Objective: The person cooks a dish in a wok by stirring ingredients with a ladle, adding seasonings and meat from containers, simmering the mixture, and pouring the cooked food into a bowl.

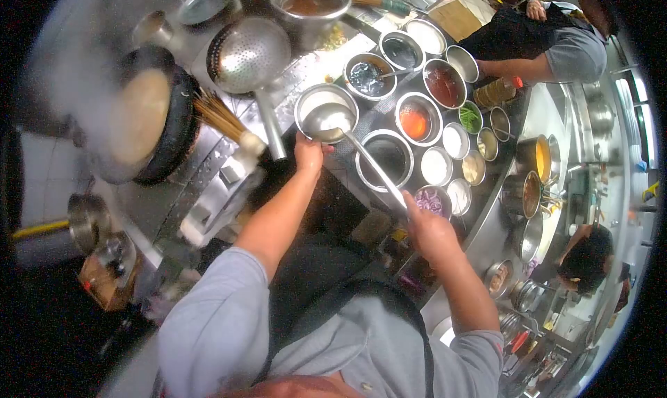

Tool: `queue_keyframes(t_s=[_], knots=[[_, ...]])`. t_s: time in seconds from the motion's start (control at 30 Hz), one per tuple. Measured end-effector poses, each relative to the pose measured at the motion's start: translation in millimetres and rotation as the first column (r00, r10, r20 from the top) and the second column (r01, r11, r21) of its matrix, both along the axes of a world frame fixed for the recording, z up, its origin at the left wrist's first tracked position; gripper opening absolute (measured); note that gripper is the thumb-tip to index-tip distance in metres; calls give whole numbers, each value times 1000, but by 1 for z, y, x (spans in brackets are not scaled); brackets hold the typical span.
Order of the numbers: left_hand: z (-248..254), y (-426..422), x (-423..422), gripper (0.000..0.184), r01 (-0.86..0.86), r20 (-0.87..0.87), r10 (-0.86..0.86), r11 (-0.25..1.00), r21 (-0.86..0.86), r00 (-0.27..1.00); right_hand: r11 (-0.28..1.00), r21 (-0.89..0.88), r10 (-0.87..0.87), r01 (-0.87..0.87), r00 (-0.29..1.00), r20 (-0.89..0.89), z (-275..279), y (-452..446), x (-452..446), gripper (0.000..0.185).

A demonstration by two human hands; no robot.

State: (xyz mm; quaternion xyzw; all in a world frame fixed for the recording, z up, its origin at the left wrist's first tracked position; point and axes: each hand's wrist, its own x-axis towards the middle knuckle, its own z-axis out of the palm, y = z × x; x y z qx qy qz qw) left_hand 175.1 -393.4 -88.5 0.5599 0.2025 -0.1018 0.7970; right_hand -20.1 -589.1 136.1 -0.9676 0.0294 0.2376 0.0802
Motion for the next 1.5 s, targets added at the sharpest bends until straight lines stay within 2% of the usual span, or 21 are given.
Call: queue_keyframes(t_s=[0.1,0.13,0.2,0.23,0.27,0.33,0.37,0.43,0.5,0.67,0.73,0.83,0.97,1.03,1.07,1.2,1.3,1.37,1.4,1.47,1.5], knots=[[0,6,2,38,-23,14,21,996,83,1000,999,6,-34,34,999,4,6,0,-4,68],[-1,6,1,38,-21,14,20,996,85,1000,998,53,-24,20,997,68,-1,0,-10,68],[-3,3,-2,47,-126,-32,129,990,69,991,995,98,-21,8,991,134,-18,3,-12,68],[-1,0,-4,47,-125,-32,128,990,70,991,994,111,-26,7,985,171,-28,11,-9,69],[3,-5,-7,47,-43,-76,46,998,49,996,992,123,-31,5,978,207,-37,19,-6,69],[10,-11,-10,46,61,-142,-59,998,7,988,990,138,-60,35,982,178,-51,30,2,69],[8,-11,-9,46,60,-145,-58,998,8,988,987,149,-88,66,985,146,-54,33,4,69],[5,-12,-8,44,13,-66,-20,994,-106,998,990,135,-66,47,987,143,-49,33,2,69],[4,-10,-6,44,11,-56,-17,995,-100,998,995,88,-48,42,997,65,-36,29,3,69],[2,-5,-2,44,-23,2,23,994,-106,1000,998,53,-22,20,999,46,-15,13,-2,69],[-2,-1,2,43,-57,64,57,998,-12,996,997,76,-20,19,1000,6,-4,8,-5,69],[-5,3,3,39,-88,67,86,996,23,994,989,143,-38,30,998,55,2,6,-10,68],[0,-3,-3,45,-99,-10,99,995,9,995,975,216,-95,53,978,186,-32,21,-7,69],[-1,-9,-8,49,4,-61,-5,1000,-21,998,979,172,-141,105,967,214,-49,31,1,69],[-2,-9,-7,53,8,-6,-9,997,-76,1000,978,175,-144,113,974,175,-52,34,5,69],[-2,-7,-4,51,8,-10,-9,994,-110,1000,972,226,-103,64,981,166,-58,35,7,68],[-8,-10,-2,54,-11,32,15,993,-118,999,976,197,-107,88,990,87,-41,31,5,69],[-2,-8,-2,56,-34,13,37,981,-188,999,985,146,-95,95,995,-7,-24,29,5,69],[2,-5,-2,57,-13,0,13,985,-172,1000,986,140,-96,95,995,-2,-17,29,5,69],[-5,-4,-1,57,-18,10,20,983,-181,1000,980,115,-152,164,983,-106,-2,26,6,67],[-8,-4,1,58,-26,15,29,983,-183,999,980,108,-155,166,983,-102,4,24,5,67]])
